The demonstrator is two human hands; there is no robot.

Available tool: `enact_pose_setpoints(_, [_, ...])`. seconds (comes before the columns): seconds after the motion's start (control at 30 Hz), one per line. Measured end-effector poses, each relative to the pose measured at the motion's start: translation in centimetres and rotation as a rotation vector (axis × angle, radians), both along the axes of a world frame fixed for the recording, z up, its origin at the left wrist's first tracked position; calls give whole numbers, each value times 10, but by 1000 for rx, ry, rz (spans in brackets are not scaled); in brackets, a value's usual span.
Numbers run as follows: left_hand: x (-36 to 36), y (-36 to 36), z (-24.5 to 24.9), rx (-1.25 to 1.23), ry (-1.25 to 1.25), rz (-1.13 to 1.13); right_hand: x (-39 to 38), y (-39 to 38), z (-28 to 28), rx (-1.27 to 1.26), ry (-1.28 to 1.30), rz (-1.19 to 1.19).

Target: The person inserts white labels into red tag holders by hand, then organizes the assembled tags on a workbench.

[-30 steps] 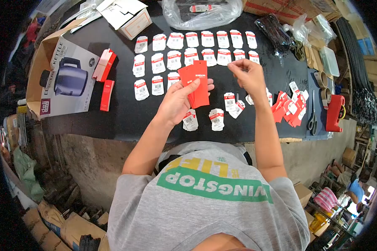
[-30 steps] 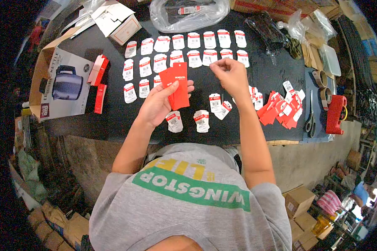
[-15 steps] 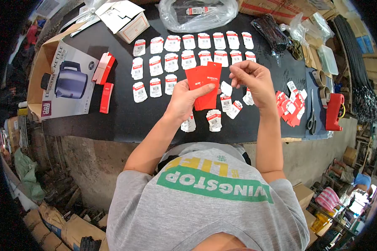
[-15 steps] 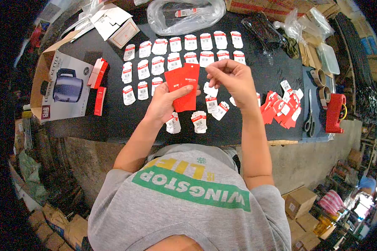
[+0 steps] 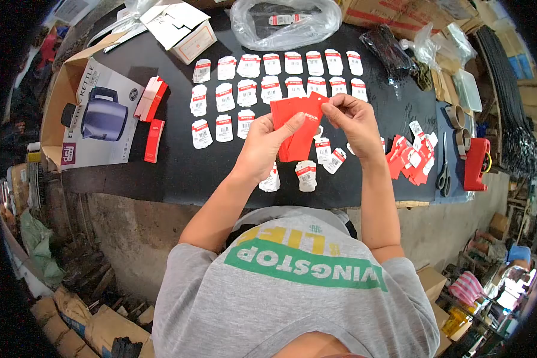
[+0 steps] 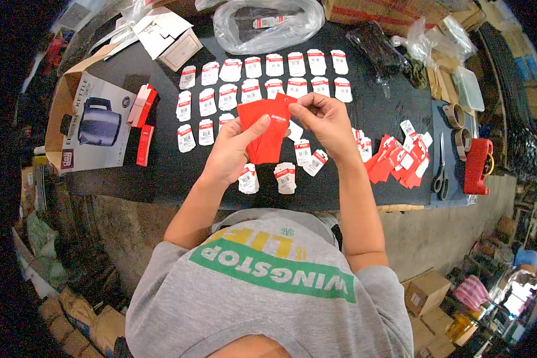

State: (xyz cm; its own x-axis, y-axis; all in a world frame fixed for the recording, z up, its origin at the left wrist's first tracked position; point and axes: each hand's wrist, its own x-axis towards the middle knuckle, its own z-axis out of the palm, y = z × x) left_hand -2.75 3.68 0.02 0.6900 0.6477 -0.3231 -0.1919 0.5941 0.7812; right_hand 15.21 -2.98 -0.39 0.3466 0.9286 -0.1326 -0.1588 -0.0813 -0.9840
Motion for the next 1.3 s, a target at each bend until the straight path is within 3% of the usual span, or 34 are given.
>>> enact_pose_setpoints(0.2, [2, 0, 8, -62, -50, -2, 1, 2, -2, 66, 108, 5])
enact_pose_setpoints(0.4, [7, -5, -7, -8, -18, 158, -12, 1, 14, 70, -108, -145])
enact_pose_setpoints(0.6, [9, -4, -9, 275, 10, 333, -12, -2, 14, 259, -86, -86])
enact_pose_setpoints(0.7, [4, 0, -16, 473, 114, 289, -16, -3, 24, 292, -66, -111])
enact_pose_setpoints(0.77, [4, 1, -15, 503, 116, 308, -20, -2, 36, 286, 51, -159])
enact_pose_setpoints(0.9, [8, 3, -2, 408, 106, 408, -10, -3, 35, 293, -63, -125])
enact_pose_setpoints(1.07, [7, 6, -3, 474, 74, 455, -22, -1, 43, 118, -119, -116])
enact_pose_setpoints(1.13, [3, 8, -4, 738, 178, 464, -24, -1, 43, 73, -123, -108])
enact_pose_setpoints(1.3, [6, 4, 4, 895, 153, 483, -24, -4, 43, 41, -175, -108])
